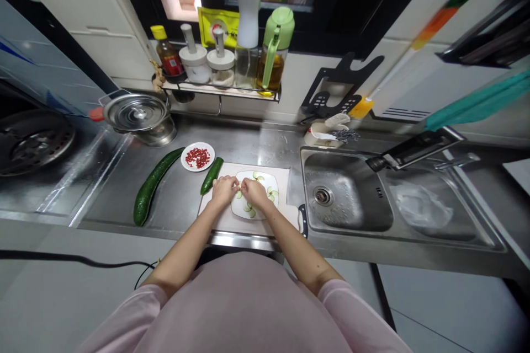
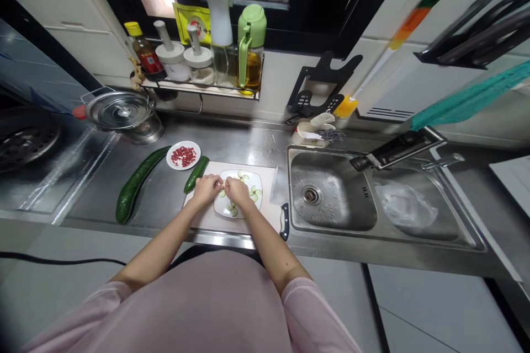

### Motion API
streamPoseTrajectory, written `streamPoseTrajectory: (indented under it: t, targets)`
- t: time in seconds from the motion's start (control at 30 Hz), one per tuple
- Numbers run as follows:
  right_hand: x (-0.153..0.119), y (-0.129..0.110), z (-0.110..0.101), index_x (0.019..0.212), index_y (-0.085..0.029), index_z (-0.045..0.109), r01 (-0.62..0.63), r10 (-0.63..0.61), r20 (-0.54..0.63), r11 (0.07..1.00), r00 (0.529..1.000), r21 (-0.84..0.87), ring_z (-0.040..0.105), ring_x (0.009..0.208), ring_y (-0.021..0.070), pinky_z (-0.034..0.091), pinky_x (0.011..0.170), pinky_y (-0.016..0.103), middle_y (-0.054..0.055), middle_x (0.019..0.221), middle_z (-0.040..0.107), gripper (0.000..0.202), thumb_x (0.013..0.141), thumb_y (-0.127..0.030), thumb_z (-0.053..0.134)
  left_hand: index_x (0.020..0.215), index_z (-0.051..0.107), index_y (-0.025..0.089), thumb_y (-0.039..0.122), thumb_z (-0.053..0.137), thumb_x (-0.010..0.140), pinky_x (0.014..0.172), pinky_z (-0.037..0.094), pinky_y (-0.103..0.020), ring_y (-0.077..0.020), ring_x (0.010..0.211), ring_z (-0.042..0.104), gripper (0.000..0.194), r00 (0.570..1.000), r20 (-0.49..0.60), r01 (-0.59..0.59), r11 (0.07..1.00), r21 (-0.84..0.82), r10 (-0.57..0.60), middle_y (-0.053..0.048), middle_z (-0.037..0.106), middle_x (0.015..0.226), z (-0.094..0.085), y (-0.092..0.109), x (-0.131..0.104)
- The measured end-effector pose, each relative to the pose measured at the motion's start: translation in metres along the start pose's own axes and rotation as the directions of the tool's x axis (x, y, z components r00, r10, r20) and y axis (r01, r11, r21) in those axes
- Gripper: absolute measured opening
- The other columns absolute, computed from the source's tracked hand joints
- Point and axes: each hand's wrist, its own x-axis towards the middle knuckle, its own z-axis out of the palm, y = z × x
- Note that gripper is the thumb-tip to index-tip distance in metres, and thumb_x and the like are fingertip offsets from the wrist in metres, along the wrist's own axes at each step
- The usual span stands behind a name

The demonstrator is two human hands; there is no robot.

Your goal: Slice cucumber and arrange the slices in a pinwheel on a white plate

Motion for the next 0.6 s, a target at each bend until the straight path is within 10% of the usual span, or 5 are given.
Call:
streamPoseTrajectory:
  t: [0.6]
  targets:
    - [0.0029,0.0021,-0.0071,0.093,-0.02,0.062,-0.063,0.064,-0.015,0.994,0.998,0.087,0.056,0.072,0.0135,0.03,0.06,0.021,0.003,0.085,0.067,0.011,0.087,-0.024,0.054,0.096,0.065,0.026,0.032,0.058,0.084,0.084,0.033,-0.035,-0.0229,0.099,0.057,0.015,0.996,-0.057,0.066,0.997,-0.035,-0.068,-0.004,0.069,0.097,-0.0098,-0.0052,0.0011]
